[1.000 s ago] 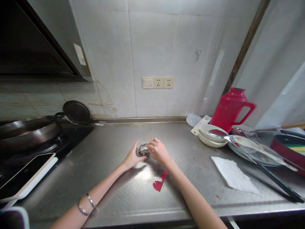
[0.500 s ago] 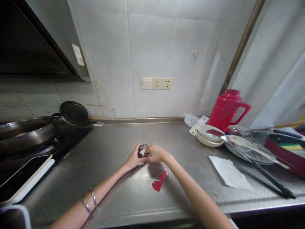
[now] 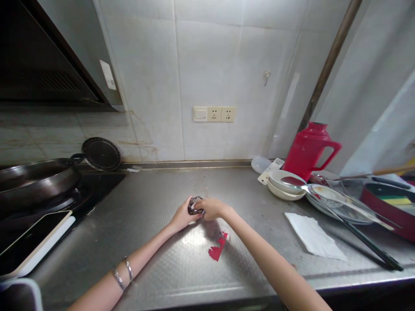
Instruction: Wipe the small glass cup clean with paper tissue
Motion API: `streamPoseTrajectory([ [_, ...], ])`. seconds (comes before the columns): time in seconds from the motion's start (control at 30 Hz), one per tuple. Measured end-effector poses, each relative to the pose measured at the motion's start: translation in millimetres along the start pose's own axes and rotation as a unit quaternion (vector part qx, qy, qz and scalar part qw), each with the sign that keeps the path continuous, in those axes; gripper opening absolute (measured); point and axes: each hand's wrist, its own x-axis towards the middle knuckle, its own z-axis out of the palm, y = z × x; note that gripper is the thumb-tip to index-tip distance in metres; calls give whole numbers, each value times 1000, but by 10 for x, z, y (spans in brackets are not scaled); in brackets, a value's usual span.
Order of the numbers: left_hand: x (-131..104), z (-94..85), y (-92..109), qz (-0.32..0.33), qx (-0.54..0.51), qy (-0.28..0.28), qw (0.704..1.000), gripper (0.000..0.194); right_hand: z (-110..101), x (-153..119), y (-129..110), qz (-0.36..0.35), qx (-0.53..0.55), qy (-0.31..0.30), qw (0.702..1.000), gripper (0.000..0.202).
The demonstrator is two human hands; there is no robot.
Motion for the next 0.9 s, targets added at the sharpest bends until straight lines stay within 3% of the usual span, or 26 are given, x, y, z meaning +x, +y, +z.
streamPoseTrajectory([
  [0.13,6,-6,-4,3,0,-5,1000,67,-38,25,5,-34,-3,-10,999,57],
  [0.57,26,-23,-48,-4,23,-7,1000,75,-107,-70,69,41,-59,-9,997,45],
  [0.77,29,-15,-74,-4,18,-8,1000,77,-87,-47,55,8,-23,-29,999,49],
  [0.9,22,-23,-73,0,6,-6,1000,78,-75,7,-2,6,-54,-23,998,47],
])
